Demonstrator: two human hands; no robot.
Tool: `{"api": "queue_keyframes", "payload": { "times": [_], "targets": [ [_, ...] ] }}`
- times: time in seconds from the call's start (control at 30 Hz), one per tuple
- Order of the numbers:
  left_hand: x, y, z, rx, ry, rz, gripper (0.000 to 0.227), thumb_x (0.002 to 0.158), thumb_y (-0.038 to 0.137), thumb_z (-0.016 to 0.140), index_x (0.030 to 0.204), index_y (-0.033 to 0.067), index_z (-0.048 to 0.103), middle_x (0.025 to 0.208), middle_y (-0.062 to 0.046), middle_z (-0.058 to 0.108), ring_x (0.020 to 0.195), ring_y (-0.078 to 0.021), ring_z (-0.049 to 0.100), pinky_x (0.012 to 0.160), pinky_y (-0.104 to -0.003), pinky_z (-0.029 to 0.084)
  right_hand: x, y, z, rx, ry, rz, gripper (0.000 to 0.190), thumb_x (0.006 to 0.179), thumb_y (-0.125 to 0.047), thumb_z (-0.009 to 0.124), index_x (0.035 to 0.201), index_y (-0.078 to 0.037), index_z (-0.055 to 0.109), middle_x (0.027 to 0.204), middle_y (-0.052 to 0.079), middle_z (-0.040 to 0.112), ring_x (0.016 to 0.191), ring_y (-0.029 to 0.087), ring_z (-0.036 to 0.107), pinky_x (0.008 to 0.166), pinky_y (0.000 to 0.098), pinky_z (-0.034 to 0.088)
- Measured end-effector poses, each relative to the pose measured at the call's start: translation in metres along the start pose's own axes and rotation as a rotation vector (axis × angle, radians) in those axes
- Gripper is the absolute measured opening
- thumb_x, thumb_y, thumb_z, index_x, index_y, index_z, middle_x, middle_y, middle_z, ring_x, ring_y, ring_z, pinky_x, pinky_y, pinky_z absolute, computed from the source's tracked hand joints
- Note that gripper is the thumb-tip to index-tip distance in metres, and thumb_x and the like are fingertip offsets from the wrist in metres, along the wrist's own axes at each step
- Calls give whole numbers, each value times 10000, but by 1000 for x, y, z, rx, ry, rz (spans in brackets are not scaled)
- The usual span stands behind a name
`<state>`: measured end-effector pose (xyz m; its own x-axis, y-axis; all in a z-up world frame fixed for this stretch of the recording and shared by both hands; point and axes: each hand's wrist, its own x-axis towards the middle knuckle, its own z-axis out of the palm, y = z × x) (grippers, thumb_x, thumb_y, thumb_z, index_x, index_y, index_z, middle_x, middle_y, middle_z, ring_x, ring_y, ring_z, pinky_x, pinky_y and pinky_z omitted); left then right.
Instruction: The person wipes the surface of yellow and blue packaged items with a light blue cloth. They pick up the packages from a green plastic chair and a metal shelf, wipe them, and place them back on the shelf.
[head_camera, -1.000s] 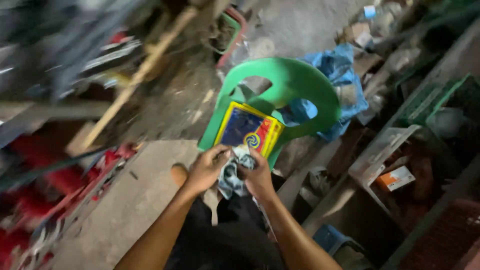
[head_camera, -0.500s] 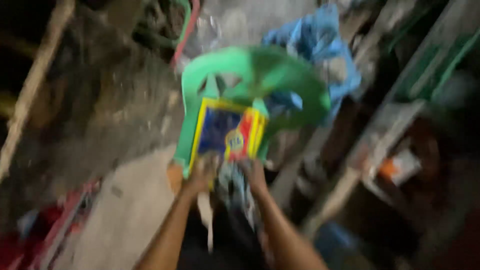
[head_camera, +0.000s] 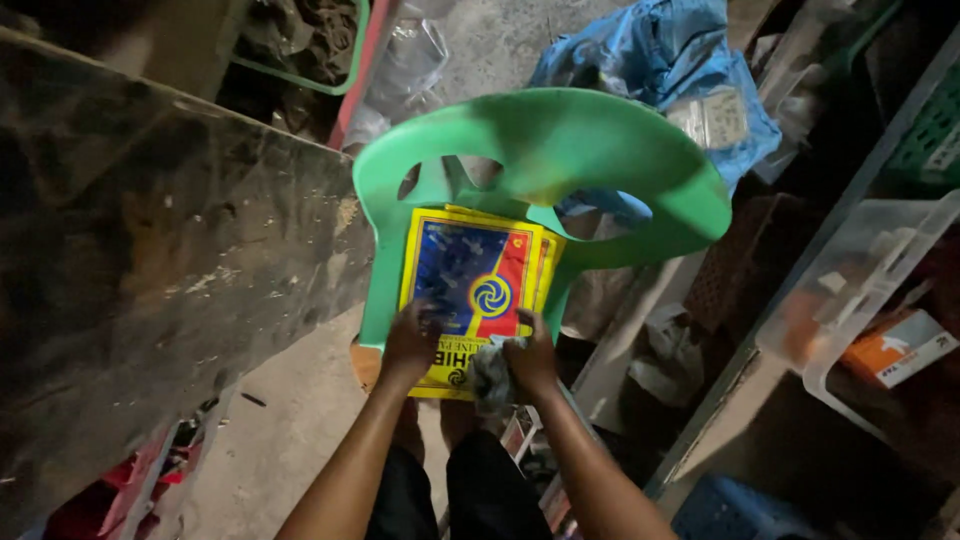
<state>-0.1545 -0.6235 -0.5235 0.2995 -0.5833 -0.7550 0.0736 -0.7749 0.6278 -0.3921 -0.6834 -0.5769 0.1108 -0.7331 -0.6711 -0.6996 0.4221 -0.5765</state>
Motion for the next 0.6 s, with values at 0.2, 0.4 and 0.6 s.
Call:
{"api": "queue_keyframes", "payload": {
  "times": [0.2,0.4,0.6],
  "targets": [
    [11,-12,6,-10,245,-136,773,715,315,741,1411,29,565,1269,-274,639,1239,-459,601,1070,-615,439,28,80,19,164,187,236,743,695,-216,839,1357,23,600,1267,316,650,1225,447,629,1036,495,530],
    [9,-52,18,110,333,-89,655,834,265,726,1419,2,588,1268,-293,645,1251,-501,572,1125,-593,420,18,76,10,210,159,295,726,720,-286,848,1355,-7,634,1276,288,666,1214,433,646,1036,489,539],
    [24,-112,10,136,526,-176,453,754,420,814,1139,190,746,1016,-93,769,1046,-336,717,918,-492,555,28,129,23,238,86,208,676,753,-391,918,1297,-60,692,1222,259,702,1199,420,657,990,491,540]
  ]
}}
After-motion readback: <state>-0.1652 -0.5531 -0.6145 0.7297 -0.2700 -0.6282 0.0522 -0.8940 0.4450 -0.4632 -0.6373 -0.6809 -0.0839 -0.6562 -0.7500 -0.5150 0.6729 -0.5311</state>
